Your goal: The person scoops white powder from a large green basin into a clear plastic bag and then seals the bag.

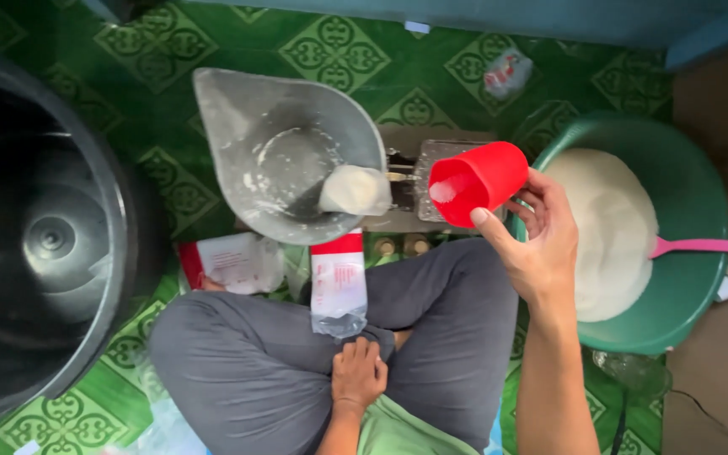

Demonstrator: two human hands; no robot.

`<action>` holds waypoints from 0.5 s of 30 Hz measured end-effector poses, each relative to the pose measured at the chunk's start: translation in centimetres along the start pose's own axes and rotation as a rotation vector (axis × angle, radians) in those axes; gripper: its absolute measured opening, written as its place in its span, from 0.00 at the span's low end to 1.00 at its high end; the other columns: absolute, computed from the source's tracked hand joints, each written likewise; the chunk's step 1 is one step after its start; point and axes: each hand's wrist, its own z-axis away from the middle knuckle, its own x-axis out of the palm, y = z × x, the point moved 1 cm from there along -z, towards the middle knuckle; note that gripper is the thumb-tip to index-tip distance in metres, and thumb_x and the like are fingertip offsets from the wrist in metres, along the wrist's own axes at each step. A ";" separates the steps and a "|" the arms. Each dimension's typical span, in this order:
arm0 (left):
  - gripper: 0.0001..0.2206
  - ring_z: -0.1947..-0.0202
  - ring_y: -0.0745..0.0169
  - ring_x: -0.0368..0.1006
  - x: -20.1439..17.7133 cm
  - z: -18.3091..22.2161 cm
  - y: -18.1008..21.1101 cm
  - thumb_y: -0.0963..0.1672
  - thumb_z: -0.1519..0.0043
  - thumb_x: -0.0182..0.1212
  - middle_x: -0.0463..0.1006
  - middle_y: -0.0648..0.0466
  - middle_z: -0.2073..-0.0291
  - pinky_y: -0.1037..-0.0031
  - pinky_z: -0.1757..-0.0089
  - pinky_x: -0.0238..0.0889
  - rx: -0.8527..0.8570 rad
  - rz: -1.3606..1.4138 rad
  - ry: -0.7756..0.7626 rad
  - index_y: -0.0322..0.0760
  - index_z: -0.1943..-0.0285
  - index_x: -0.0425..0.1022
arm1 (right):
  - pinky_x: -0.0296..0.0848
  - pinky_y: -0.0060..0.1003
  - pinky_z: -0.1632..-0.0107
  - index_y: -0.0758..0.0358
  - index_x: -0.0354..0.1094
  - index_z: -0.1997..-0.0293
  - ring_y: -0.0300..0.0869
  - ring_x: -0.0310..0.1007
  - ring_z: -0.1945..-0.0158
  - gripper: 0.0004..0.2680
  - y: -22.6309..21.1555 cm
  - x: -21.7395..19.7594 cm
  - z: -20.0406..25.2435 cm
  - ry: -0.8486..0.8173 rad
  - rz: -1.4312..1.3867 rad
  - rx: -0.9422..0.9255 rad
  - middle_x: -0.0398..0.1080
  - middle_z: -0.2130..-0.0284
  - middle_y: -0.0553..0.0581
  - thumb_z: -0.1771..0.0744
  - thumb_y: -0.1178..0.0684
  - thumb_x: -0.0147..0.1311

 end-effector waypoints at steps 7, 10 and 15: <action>0.10 0.67 0.53 0.61 -0.9 -0.4 -0.2 0.46 0.50 0.54 0.67 0.51 0.62 0.67 0.67 0.55 0.021 0.031 0.046 0.41 0.62 0.68 | 0.68 0.40 0.40 0.75 0.55 0.44 0.49 0.68 0.47 0.25 -2.5 4.9 -0.4 -0.047 0.157 -0.146 0.64 0.49 0.67 0.43 0.62 0.64; 0.11 0.68 0.53 0.61 -1.0 -0.4 -0.3 0.46 0.50 0.54 0.67 0.52 0.62 0.67 0.67 0.55 0.023 0.053 0.059 0.41 0.61 0.68 | 0.71 0.40 0.42 0.75 0.56 0.45 0.50 0.69 0.48 0.26 -3.1 6.2 -0.4 -0.045 0.276 -0.226 0.63 0.48 0.68 0.44 0.62 0.67; 0.10 0.69 0.54 0.61 -1.0 -0.4 -0.4 0.45 0.52 0.55 0.67 0.52 0.63 0.68 0.68 0.54 0.022 0.060 0.086 0.41 0.63 0.68 | 0.71 0.40 0.44 0.75 0.57 0.46 0.49 0.70 0.50 0.26 -3.8 7.8 -0.2 -0.026 0.427 -0.303 0.64 0.51 0.65 0.45 0.60 0.70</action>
